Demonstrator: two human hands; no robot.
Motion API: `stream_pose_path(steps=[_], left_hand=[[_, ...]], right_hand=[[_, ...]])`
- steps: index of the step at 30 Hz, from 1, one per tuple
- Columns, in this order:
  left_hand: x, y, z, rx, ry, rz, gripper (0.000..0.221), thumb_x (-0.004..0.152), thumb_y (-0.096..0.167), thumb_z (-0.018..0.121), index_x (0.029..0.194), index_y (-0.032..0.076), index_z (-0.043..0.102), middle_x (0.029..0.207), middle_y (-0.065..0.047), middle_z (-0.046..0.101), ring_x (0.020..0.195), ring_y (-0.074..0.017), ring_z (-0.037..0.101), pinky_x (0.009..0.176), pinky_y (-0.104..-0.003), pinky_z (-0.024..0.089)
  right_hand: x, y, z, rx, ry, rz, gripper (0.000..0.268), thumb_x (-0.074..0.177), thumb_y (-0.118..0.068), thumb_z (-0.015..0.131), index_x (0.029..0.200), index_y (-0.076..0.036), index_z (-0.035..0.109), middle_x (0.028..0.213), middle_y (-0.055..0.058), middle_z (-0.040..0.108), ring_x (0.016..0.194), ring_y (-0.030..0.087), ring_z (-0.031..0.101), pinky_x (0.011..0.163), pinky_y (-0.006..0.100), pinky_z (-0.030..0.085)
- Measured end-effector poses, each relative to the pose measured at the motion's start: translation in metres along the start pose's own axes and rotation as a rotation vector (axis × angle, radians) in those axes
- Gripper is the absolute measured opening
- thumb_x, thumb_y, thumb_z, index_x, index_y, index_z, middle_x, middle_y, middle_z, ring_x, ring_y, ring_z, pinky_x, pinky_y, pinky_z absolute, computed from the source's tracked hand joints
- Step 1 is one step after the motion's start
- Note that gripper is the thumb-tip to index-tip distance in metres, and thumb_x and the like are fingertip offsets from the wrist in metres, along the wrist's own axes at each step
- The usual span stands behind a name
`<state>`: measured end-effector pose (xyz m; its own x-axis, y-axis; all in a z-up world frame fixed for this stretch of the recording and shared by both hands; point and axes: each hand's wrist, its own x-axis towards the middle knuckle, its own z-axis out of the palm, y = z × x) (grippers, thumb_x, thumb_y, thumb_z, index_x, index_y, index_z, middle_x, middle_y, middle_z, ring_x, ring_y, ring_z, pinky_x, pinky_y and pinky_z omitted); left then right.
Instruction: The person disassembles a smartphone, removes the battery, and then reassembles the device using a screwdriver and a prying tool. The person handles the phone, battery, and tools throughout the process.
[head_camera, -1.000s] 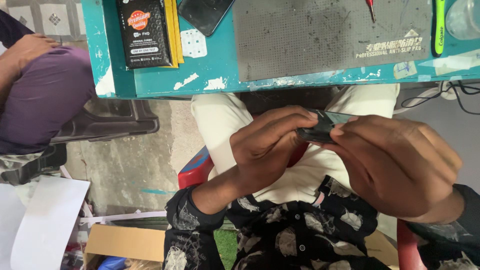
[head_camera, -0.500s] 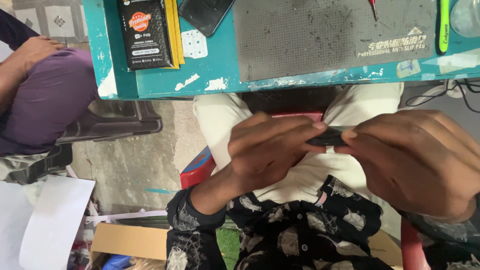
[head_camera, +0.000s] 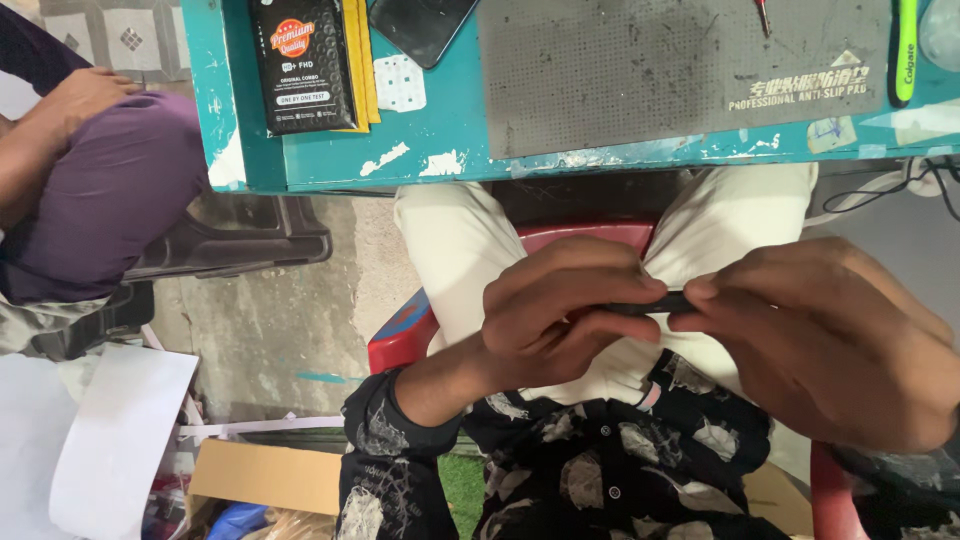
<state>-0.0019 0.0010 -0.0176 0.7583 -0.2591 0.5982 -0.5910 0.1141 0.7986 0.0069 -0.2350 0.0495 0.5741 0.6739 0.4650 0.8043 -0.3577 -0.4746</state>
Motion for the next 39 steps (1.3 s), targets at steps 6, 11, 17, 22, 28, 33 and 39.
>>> stream_pose_path(steps=[6,11,17,22,28,33,39], left_hand=[[-0.009,-0.006,0.005,-0.115,0.063,-0.017,0.016,0.103,-0.005,0.069,0.116,0.002,0.063,0.117,-0.014,0.063,0.098,-0.0208,0.07,0.088,-0.03,0.063],[-0.015,-0.017,0.011,-0.22,0.06,-0.006,0.01,0.108,0.005,0.058,0.117,0.004,0.053,0.116,-0.014,0.06,0.094,-0.0188,0.067,0.088,-0.029,0.06],[-0.019,-0.024,0.014,-0.247,0.073,-0.038,0.007,0.111,0.007,0.054,0.117,0.005,0.05,0.117,-0.014,0.059,0.096,-0.0191,0.066,0.091,-0.032,0.059],[-0.011,-0.026,0.007,-0.176,0.11,0.048,0.008,0.108,0.01,0.058,0.112,0.006,0.052,0.111,-0.012,0.06,0.096,-0.0226,0.066,0.091,-0.037,0.06],[0.0,-0.019,-0.002,0.007,0.053,0.152,0.022,0.097,0.019,0.072,0.113,0.012,0.058,0.108,-0.006,0.067,0.098,-0.0209,0.071,0.095,-0.037,0.052],[0.016,-0.009,-0.008,0.047,0.074,0.132,0.058,0.09,0.036,0.081,0.136,0.013,0.054,0.135,-0.009,0.057,0.129,-0.0253,0.058,0.114,-0.04,0.049],[-0.001,0.005,-0.001,-0.838,-0.004,-0.582,0.076,0.098,0.021,0.081,0.161,0.008,0.039,0.15,-0.007,0.058,0.128,-0.0123,0.06,0.108,-0.027,0.051]], right_hand=[[0.008,-0.008,0.015,-0.057,0.136,0.069,0.028,0.073,0.011,0.079,0.098,0.0,0.074,0.094,0.013,0.069,0.082,0.026,0.07,0.065,0.037,0.056],[0.003,-0.007,0.028,-0.196,0.195,0.01,0.021,0.075,0.008,0.082,0.092,-0.002,0.077,0.088,0.01,0.071,0.074,0.02,0.069,0.058,0.032,0.052],[0.005,-0.004,0.03,-0.29,0.173,-0.055,0.021,0.075,0.004,0.078,0.095,-0.003,0.079,0.091,0.007,0.074,0.075,0.018,0.071,0.053,0.03,0.043],[0.011,-0.002,0.014,-0.21,0.073,-0.042,0.023,0.078,-0.007,0.087,0.098,-0.002,0.076,0.093,0.01,0.075,0.079,0.019,0.071,0.062,0.031,0.05],[0.013,-0.004,0.008,-0.208,0.075,-0.031,0.024,0.078,-0.006,0.09,0.097,-0.005,0.076,0.091,0.007,0.074,0.08,0.021,0.07,0.064,0.033,0.05],[0.0,0.007,0.003,-0.326,0.089,-0.2,0.024,0.076,-0.004,0.08,0.099,-0.002,0.077,0.093,0.008,0.074,0.079,0.021,0.07,0.063,0.032,0.054],[-0.023,0.002,0.011,-0.691,-0.061,-0.375,0.024,0.085,-0.02,0.079,0.108,-0.012,0.082,0.105,-0.003,0.074,0.088,0.014,0.064,0.072,0.029,0.047]])
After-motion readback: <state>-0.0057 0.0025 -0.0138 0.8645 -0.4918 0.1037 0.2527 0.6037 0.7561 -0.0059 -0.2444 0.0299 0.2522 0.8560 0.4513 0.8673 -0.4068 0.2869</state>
